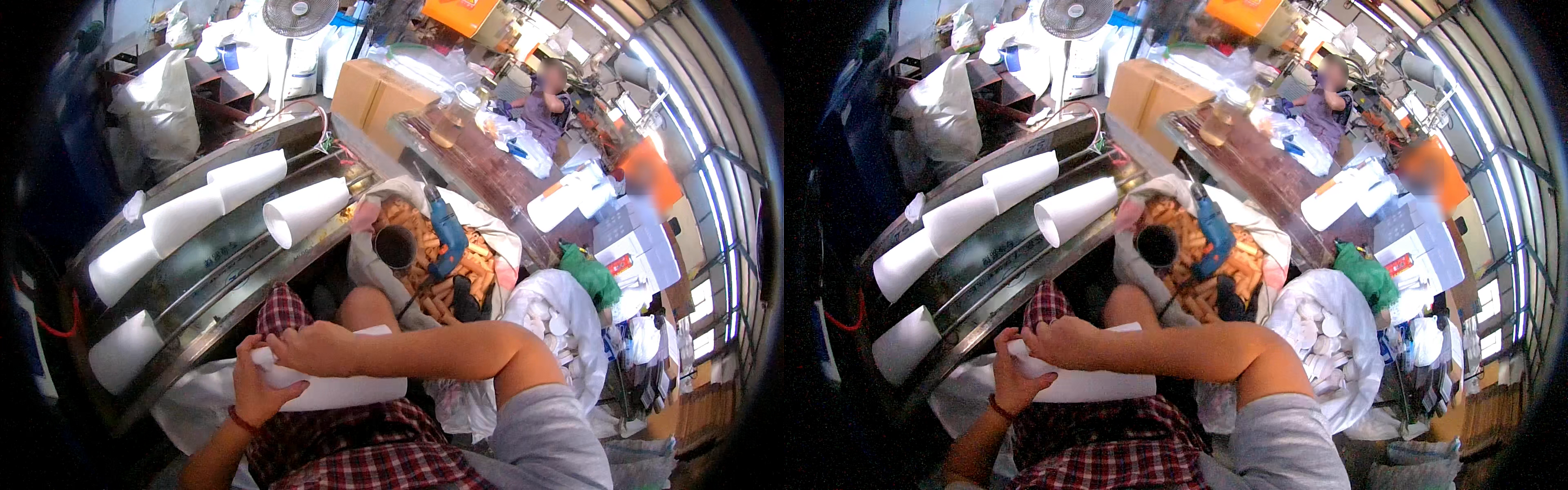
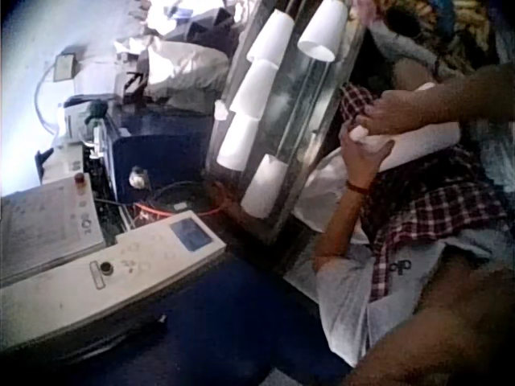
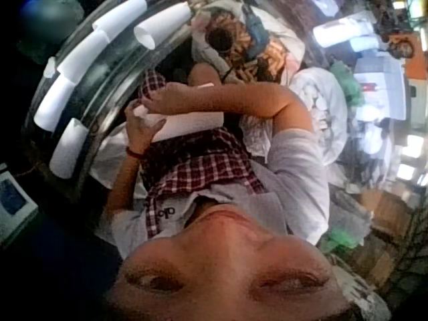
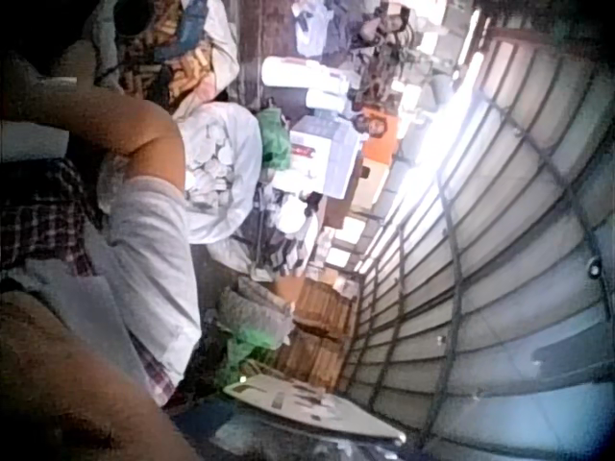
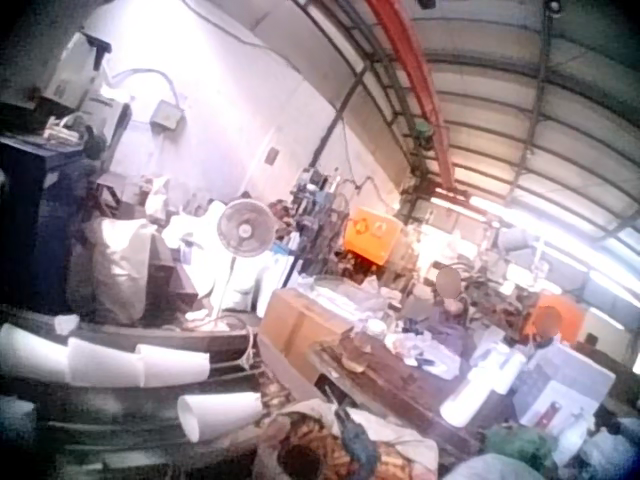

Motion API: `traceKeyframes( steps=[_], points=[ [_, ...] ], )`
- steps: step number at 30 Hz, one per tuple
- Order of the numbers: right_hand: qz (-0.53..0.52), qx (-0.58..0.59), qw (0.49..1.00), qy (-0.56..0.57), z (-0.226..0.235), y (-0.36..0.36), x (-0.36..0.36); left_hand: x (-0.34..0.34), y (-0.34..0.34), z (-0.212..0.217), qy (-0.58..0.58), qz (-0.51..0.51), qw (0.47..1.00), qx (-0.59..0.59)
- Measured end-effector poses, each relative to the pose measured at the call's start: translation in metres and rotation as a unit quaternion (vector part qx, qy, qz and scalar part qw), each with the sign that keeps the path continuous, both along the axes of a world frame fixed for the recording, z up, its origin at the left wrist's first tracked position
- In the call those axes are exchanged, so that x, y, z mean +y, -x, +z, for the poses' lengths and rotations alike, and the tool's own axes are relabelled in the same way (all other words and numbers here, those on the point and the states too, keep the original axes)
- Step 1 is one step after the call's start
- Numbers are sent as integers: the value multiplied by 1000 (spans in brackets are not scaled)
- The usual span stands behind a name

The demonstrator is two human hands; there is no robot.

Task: The person processes plastic conical parts by wiping them with a cloth, assembling smaller plastic pieces together, and drilling a hole into a plastic rod using a power drill.

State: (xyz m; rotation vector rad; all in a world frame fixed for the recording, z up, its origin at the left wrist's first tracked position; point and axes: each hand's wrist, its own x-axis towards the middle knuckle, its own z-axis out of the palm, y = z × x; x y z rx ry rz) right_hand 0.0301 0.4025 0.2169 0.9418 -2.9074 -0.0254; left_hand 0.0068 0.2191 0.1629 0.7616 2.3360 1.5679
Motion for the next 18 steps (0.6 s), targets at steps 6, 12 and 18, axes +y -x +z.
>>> traceKeyframes(
  steps=[6,12,18],
  points=[
    [-64,-491,843,211,4,19,-3,-12,-8,-13,32,-18,991,128],
    [-65,-335,926,160,13,16,-5,-4,4,2,5,-5,998,65],
    [-1,69,996,-48,4,-6,10,8,8,-8,-34,4,999,-25]
  ],
)
